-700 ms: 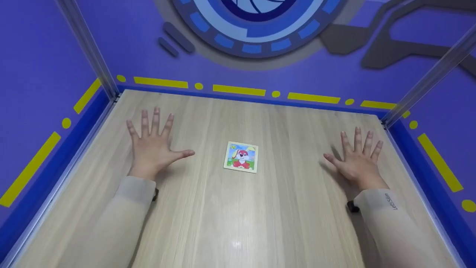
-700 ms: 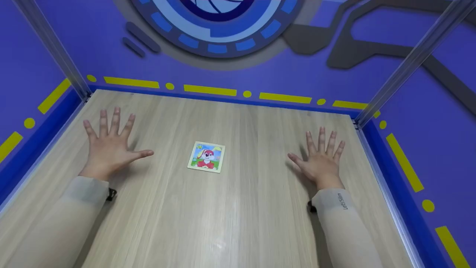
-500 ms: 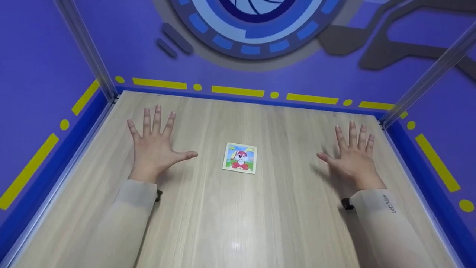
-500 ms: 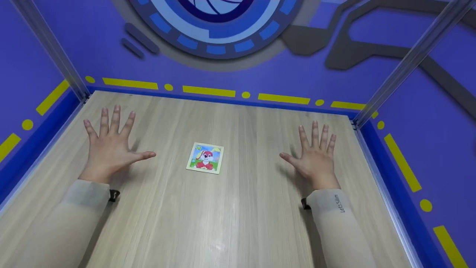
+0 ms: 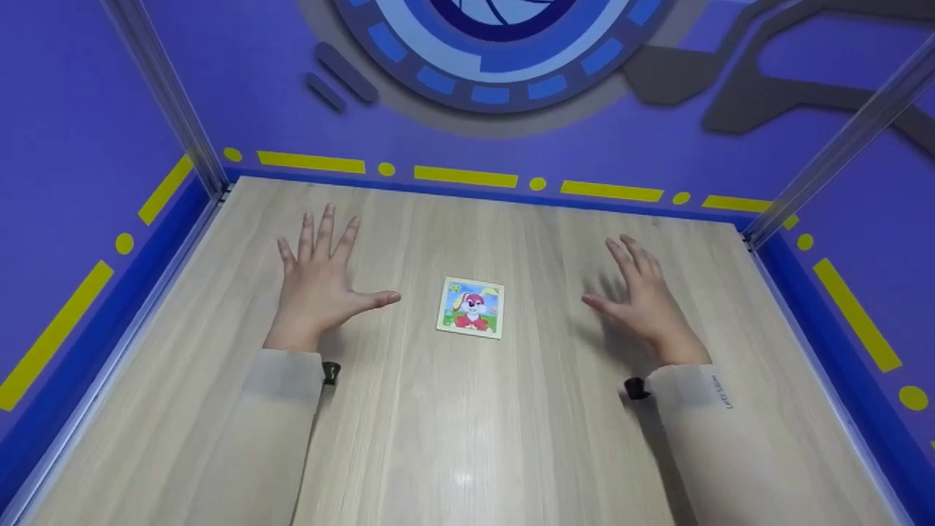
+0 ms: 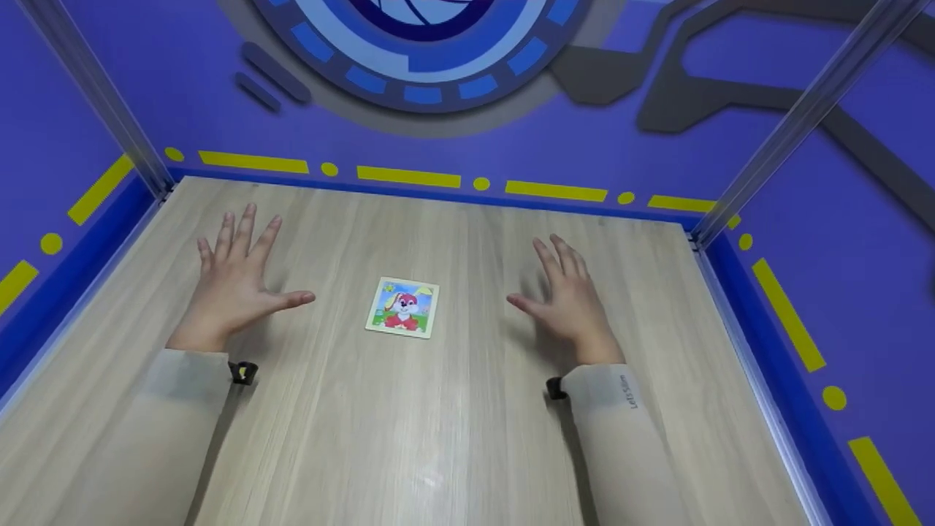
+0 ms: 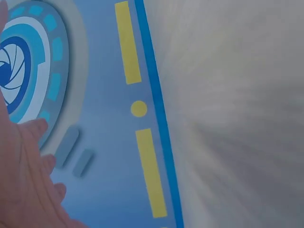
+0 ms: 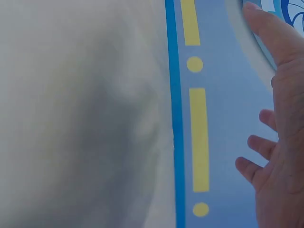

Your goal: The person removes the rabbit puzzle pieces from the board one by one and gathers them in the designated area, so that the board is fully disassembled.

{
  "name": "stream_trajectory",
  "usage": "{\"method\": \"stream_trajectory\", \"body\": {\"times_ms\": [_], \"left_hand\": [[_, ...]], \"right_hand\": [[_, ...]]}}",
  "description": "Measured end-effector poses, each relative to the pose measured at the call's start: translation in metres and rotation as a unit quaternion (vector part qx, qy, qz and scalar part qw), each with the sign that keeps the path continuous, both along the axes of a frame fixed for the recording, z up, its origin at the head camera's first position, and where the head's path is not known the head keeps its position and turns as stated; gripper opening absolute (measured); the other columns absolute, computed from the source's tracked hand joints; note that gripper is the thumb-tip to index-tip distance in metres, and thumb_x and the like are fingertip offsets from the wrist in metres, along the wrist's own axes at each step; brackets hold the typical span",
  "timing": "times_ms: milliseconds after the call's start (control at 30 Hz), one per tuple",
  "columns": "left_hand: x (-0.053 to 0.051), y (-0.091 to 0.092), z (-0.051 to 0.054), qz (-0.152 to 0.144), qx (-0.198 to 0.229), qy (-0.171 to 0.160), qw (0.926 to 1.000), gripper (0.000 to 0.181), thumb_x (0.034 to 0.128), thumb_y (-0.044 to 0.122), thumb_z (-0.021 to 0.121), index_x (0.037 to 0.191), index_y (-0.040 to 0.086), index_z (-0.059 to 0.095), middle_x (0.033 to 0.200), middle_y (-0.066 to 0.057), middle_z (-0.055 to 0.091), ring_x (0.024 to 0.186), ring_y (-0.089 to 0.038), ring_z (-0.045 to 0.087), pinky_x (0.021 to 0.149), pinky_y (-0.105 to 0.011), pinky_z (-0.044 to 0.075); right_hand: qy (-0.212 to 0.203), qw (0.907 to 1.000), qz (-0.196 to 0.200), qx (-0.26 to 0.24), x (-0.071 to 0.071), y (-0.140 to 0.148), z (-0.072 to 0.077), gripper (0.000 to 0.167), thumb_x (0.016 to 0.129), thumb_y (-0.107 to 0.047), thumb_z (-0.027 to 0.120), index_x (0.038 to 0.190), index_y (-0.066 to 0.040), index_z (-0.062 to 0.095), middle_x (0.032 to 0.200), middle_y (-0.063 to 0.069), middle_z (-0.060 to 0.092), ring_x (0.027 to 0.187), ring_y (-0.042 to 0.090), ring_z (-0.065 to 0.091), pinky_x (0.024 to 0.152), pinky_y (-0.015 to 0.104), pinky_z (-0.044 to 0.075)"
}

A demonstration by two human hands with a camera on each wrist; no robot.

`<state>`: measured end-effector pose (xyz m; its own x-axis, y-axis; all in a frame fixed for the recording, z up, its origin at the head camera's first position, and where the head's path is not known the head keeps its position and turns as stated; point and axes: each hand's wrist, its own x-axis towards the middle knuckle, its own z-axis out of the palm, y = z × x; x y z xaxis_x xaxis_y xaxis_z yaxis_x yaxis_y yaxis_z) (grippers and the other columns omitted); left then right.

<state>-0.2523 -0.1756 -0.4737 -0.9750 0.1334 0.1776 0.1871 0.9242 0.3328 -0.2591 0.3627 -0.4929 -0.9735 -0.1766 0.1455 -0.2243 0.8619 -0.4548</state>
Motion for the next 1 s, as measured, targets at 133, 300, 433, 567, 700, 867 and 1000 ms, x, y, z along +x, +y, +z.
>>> {"method": "stream_trajectory", "body": {"times_ms": [133,300,433,567,700,867,1000], "left_hand": [[-0.009,0.013,-0.006,-0.019,0.021,-0.016,0.9995,0.143,0.0774,0.095,0.077,0.185,0.028,0.011,0.194,-0.011,-0.004,0.179,-0.046,-0.009,0.136,-0.087,-0.005],[-0.015,0.028,-0.008,-0.026,0.026,-0.025,0.9990,0.138,0.0793,0.094,0.076,0.184,0.026,0.017,0.193,-0.012,0.009,0.180,-0.047,-0.001,0.137,-0.088,0.000],[-0.020,0.037,-0.010,-0.038,0.030,-0.034,0.9982,0.137,0.0787,0.096,0.073,0.183,0.025,0.021,0.193,-0.010,0.012,0.179,-0.047,0.003,0.137,-0.087,0.003],[-0.024,0.044,-0.012,-0.077,0.071,-0.061,0.9926,0.132,0.0821,0.088,0.080,0.183,0.026,0.022,0.194,-0.008,0.010,0.180,-0.045,0.003,0.140,-0.082,0.002],[-0.027,0.052,-0.018,-0.111,0.116,-0.088,0.9831,0.128,0.0856,0.072,0.089,0.183,0.025,0.021,0.194,-0.006,0.010,0.180,-0.043,0.000,0.143,-0.077,-0.001],[-0.028,0.062,-0.027,-0.134,0.131,-0.097,0.9775,0.126,0.0868,0.072,0.088,0.184,0.025,0.021,0.193,-0.004,0.012,0.181,-0.040,0.002,0.146,-0.071,0.003],[-0.029,0.072,-0.032,-0.149,0.136,-0.109,0.9733,0.124,0.0878,0.071,0.087,0.183,0.024,0.023,0.193,-0.001,0.015,0.181,-0.037,0.004,0.147,-0.067,0.011]], "right_hand": [[-0.025,0.9994,-0.001,-0.022,-0.006,-0.016,-0.007,0.114,0.096,-0.072,0.080,0.183,-0.042,0.012,0.194,0.002,0.003,0.179,0.046,0.006,0.133,0.086,0.025],[-0.041,0.9988,0.003,-0.029,-0.014,-0.040,-0.010,0.110,0.098,-0.076,0.074,0.182,-0.046,0.009,0.194,-0.001,0.000,0.180,0.043,0.002,0.135,0.085,0.023],[-0.046,0.9982,0.005,-0.038,-0.020,-0.062,-0.010,0.107,0.100,-0.072,0.074,0.182,-0.048,0.010,0.194,-0.004,-0.001,0.180,0.041,0.002,0.136,0.083,0.022],[-0.054,0.9971,0.009,-0.053,-0.026,-0.085,-0.008,0.106,0.098,-0.074,0.074,0.181,-0.050,0.012,0.194,-0.008,0.001,0.181,0.037,0.002,0.138,0.081,0.024],[-0.062,0.9966,0.012,-0.054,-0.031,-0.108,-0.007,0.105,0.098,-0.074,0.074,0.181,-0.048,0.015,0.194,-0.006,0.003,0.181,0.037,0.001,0.138,0.080,0.025],[-0.075,0.9945,0.015,-0.072,-0.033,-0.133,-0.005,0.105,0.098,-0.070,0.077,0.180,-0.051,0.015,0.194,-0.006,0.006,0.181,0.037,0.002,0.138,0.081,0.024],[-0.083,0.9912,0.011,-0.103,-0.034,-0.149,-0.005,0.101,0.097,-0.065,0.080,0.179,-0.052,0.022,0.193,-0.005,0.014,0.180,0.036,0.006,0.138,0.079,0.027]]}}
